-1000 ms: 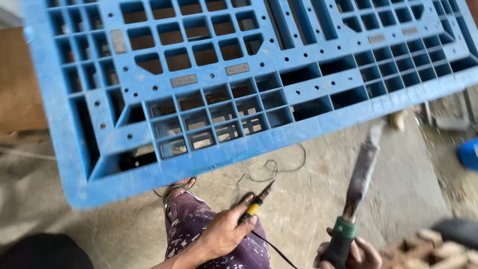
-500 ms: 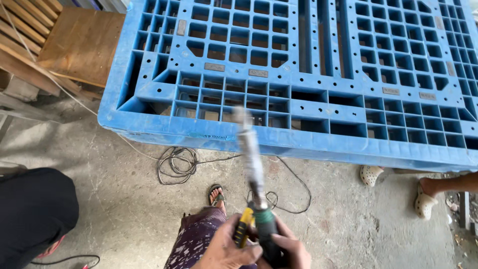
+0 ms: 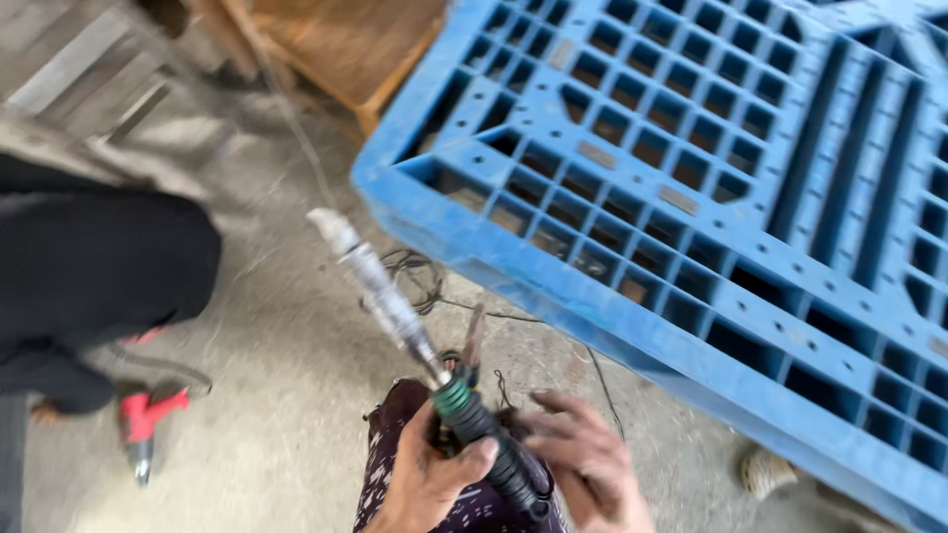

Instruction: The person uses a soldering iron and pliers to melt and smooth a crack on the edge of a blue plastic pallet. The person holds the pliers against the crack while applying heat with the soldering iron, then smooths the molten plastic along the seam.

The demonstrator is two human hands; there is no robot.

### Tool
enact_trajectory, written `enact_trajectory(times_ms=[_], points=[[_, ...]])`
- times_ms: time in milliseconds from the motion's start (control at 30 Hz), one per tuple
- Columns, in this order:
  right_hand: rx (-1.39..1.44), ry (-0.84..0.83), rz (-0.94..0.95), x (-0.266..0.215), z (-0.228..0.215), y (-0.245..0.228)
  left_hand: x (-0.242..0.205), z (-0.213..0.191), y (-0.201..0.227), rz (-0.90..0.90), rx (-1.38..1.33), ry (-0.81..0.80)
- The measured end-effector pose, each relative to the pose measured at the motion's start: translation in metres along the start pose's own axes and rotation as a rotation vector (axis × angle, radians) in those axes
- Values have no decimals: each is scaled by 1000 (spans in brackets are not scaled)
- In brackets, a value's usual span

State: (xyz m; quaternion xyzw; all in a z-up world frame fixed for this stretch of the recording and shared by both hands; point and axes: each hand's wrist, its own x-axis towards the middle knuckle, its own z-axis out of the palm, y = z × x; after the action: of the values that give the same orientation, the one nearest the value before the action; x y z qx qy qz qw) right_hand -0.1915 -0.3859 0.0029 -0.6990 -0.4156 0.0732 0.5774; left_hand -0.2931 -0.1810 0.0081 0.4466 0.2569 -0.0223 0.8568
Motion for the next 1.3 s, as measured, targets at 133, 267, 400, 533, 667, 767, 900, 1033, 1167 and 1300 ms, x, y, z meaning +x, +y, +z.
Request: enact_trajectory(times_ms=[133,267,400,533,667,767,900,1033,1167,1300], points=[[19,-118,-123,27,-18,5,-3,26,4,57,-170,29],[-22,-325,-408,58,-28,10,-2,58,-7,67,-266,79],[135,-266,-504,53,-57,27,1,96,-23,112,-249,148],[175,-186,-492,33,-79,26,-4,132,-42,212,-148,212],[400,264,-542,31,-80,19,-2,156,-58,316,3,246],[581,309,-328,14,-117,18,-3,167,-74,146,96,250],[649,516,-256,-17,-170,32,-6,174,-100,9,48,296],[119,613,-180,-10,-216,42,-5,166,-105,24,123,400],[193,534,-159,-3,-252,42,-2,154,-88,-10,321,413],[412,414,-83,-17,-274,55,11,149,-66,106,459,403]])
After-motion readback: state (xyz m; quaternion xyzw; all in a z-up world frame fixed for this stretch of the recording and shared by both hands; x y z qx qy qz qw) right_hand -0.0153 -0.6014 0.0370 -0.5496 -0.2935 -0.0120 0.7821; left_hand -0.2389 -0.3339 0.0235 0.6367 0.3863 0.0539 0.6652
